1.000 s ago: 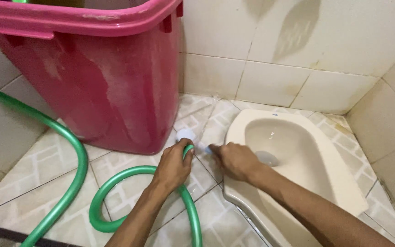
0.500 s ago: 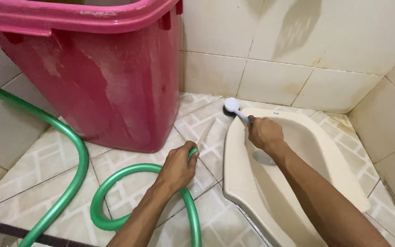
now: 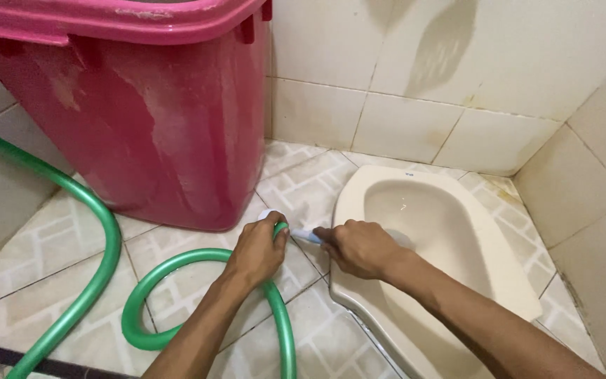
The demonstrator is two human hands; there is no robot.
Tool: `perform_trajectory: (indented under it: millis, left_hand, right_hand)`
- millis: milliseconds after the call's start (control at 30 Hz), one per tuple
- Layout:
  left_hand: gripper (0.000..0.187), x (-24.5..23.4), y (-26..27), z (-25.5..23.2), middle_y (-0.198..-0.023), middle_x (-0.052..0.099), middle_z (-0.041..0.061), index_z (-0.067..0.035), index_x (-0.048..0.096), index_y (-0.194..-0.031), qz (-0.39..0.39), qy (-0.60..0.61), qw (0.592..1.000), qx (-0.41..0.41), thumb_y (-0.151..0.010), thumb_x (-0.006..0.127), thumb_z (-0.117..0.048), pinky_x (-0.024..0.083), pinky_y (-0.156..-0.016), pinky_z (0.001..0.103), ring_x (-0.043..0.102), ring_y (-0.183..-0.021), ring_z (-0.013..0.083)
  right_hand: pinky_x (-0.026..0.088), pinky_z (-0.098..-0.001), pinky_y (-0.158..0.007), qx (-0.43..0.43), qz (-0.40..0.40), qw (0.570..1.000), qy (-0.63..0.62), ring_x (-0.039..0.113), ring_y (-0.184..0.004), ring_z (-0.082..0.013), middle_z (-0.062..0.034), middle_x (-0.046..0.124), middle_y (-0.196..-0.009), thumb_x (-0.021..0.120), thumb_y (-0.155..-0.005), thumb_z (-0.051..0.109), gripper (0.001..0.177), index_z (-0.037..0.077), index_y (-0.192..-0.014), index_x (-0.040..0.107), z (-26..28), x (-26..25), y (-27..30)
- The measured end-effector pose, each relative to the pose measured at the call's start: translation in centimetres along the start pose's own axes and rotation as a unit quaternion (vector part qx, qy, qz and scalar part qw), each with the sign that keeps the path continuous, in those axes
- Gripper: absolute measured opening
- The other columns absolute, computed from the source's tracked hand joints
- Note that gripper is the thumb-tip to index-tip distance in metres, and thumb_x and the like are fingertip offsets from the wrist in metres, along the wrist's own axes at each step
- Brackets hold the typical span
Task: Scrubbing the floor tiles and base of a squat toilet using a brush and cleaning solution.
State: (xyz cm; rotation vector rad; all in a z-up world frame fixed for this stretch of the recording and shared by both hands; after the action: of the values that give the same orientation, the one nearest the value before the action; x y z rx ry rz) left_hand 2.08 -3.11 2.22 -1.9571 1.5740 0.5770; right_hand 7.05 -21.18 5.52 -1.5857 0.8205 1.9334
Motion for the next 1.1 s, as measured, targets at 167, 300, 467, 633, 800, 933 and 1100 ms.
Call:
perform_trajectory:
  millis: [167, 300, 467, 633, 800, 933, 1100]
  left_hand:
    - [0.022, 0.2, 0.3, -1.3, -0.096, 0.072, 0.027, -0.004, 0.066, -0.113, 0.048, -0.009, 0.998, -0.044, -0.097, 0.059, -0.017, 0.052, -0.087, 0.052, 0.07, -0.096, 0.0428]
    - [0.023, 0.7, 0.5, -1.5, -0.097, 0.073, 0.026, -0.004, 0.065, -0.114, 0.057, -0.006, 0.998, -0.03, -0.096, 0.058, -0.016, 0.052, -0.088, 0.052, 0.069, -0.098, 0.0435]
    - [0.023, 1.2, 0.6, -0.6, -0.099, 0.072, 0.025, -0.005, 0.064, -0.115, 0.047, -0.003, 0.999, -0.021, -0.096, 0.058, -0.016, 0.051, -0.089, 0.052, 0.068, -0.1, 0.0434]
    - [0.024, 1.1, 0.5, 0.0, -0.097, 0.073, 0.026, -0.005, 0.066, -0.114, 0.047, -0.02, 0.999, 0.007, -0.093, 0.06, -0.016, 0.052, -0.089, 0.051, 0.069, -0.099, 0.0434]
    - [0.023, 0.3, 0.5, -0.4, -0.096, 0.072, 0.028, -0.004, 0.067, -0.114, 0.038, 0.0, 0.999, -0.019, -0.095, 0.059, -0.017, 0.053, -0.087, 0.051, 0.07, -0.095, 0.0438]
    - [0.024, 0.2, 0.4, -1.1, -0.095, 0.073, 0.027, -0.005, 0.067, -0.114, 0.044, -0.008, 0.999, -0.027, -0.095, 0.06, -0.017, 0.052, -0.087, 0.051, 0.071, -0.095, 0.0432]
    - [0.023, 0.2, 0.4, -2.0, -0.094, 0.073, 0.027, -0.004, 0.066, -0.114, 0.06, 0.003, 0.997, -0.038, -0.096, 0.059, -0.016, 0.052, -0.086, 0.051, 0.071, -0.092, 0.0421]
  right_hand:
    - [0.058, -0.0541, -0.076, 0.069, 0.006, 0.997, 0.025, 0.072, -0.086, -0.0392, -0.018, 0.074, -0.095, 0.052, -0.097, 0.031, 0.036, 0.025, -0.129, 0.067, -3.4, -0.6, -2.3]
    - [0.06, -0.0521, -0.073, 0.186, -0.021, 0.982, 0.025, 0.074, -0.084, -0.0384, -0.0181, 0.074, -0.094, 0.047, -0.102, 0.031, 0.035, 0.021, -0.129, 0.067, -9.8, 1.0, -5.3]
    - [0.059, -0.0513, -0.073, 0.208, -0.063, 0.975, 0.047, 0.073, -0.082, -0.0384, -0.0188, 0.073, -0.091, 0.047, -0.103, 0.029, 0.031, 0.014, -0.12, 0.069, -11.2, 1.4, -6.2]
    - [0.058, -0.052, -0.073, 0.182, -0.008, 0.982, 0.042, 0.072, -0.08, -0.0383, -0.0191, 0.072, -0.09, 0.048, -0.103, 0.028, 0.03, 0.011, -0.117, 0.068, -6.3, 0.9, -3.7]
    - [0.06, -0.0521, -0.072, 0.1, 0.044, 0.993, 0.035, 0.073, -0.081, -0.0382, -0.0196, 0.073, -0.088, 0.05, -0.1, 0.026, 0.03, 0.008, -0.116, 0.067, -3.1, 1.0, -1.6]
    - [0.057, -0.0539, -0.072, 0.062, 0.023, 0.997, 0.048, 0.07, -0.081, -0.042, -0.0217, 0.072, -0.087, 0.052, -0.099, 0.026, 0.029, 0.008, -0.113, 0.07, -1.3, -0.2, 0.4]
    - [0.06, -0.0519, -0.072, 0.111, 0.022, 0.99, 0.087, 0.075, -0.082, -0.0382, -0.0215, 0.073, -0.088, 0.048, -0.098, 0.016, 0.027, 0.008, -0.114, 0.068, -2.6, 0.1, -1.7]
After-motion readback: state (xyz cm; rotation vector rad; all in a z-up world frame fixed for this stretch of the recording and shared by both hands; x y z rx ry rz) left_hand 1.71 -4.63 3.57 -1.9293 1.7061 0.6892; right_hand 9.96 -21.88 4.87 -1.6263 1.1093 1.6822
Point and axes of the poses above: each hand's wrist, its own y-axis away from the middle knuckle, its own x-axis out of the palm, z = x × y, the point moved 4 cm from there along -y, towards the middle knuckle
